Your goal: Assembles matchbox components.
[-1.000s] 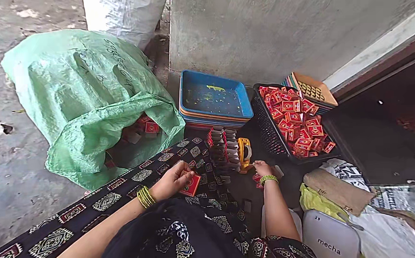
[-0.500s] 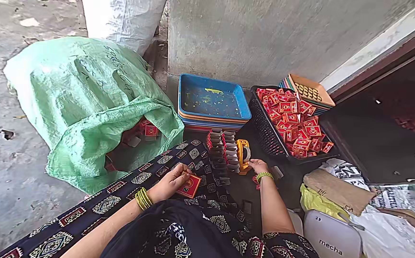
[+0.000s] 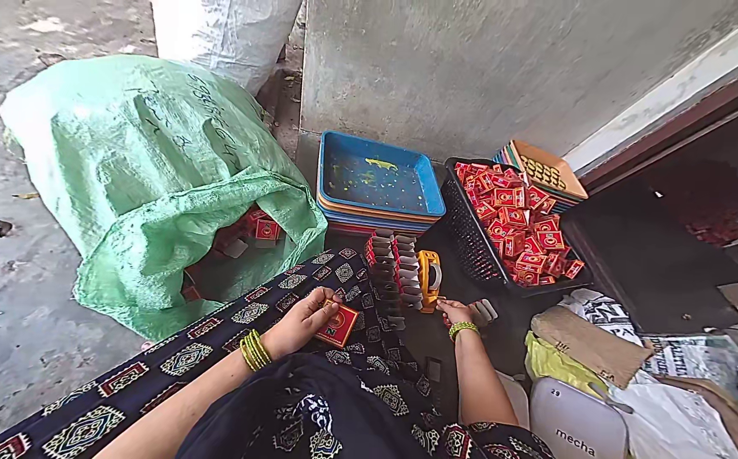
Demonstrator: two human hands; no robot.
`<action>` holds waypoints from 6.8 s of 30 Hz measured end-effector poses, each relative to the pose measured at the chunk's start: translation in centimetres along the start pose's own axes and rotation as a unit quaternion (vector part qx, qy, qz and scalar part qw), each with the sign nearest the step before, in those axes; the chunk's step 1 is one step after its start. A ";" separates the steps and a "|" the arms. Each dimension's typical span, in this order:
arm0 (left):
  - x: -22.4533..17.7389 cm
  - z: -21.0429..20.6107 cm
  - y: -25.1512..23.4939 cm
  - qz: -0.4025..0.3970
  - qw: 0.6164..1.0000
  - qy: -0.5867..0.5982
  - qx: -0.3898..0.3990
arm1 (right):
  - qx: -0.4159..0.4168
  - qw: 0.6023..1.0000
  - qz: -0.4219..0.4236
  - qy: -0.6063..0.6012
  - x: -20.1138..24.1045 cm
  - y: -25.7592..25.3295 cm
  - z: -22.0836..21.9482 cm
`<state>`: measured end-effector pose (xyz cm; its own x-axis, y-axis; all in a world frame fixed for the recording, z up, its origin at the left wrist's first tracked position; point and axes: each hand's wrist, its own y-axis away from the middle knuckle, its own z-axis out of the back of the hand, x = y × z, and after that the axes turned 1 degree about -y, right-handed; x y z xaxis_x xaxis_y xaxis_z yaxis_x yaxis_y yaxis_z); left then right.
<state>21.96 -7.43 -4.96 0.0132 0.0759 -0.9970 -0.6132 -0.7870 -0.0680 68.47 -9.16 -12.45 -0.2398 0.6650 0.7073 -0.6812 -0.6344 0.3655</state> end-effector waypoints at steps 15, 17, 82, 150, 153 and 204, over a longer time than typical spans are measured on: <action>-0.2 0.3 0.4 -0.075 0.990 -0.055 -0.102 | -0.033 0.875 0.006 0.483 7.4 5.3 -1.7; -0.5 0.4 0.2 -0.079 0.989 -0.062 -0.111 | 0.057 0.903 0.102 0.413 8.8 5.1 -1.3; 1.2 0.4 -0.1 -0.044 0.976 -0.199 -0.079 | 0.093 0.881 0.257 0.386 5.0 3.3 -3.9; -1.4 -0.9 0.3 -0.182 0.975 0.060 -0.112 | 0.321 0.711 0.626 -0.007 17.8 22.8 -7.1; -1.4 -0.8 0.1 -0.172 0.971 0.069 -0.151 | 0.179 0.740 0.641 -0.096 15.8 23.7 -9.1; -0.7 -0.4 -0.2 -0.058 0.973 0.010 -0.223 | -0.012 0.945 0.032 0.326 1.6 1.1 -0.4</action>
<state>22.40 -7.60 -4.27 0.0799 0.1715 -0.9819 -0.2026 -0.9617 -0.1844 67.07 -8.58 -11.20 -0.6511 0.7315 0.2025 -0.6639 -0.6782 0.3151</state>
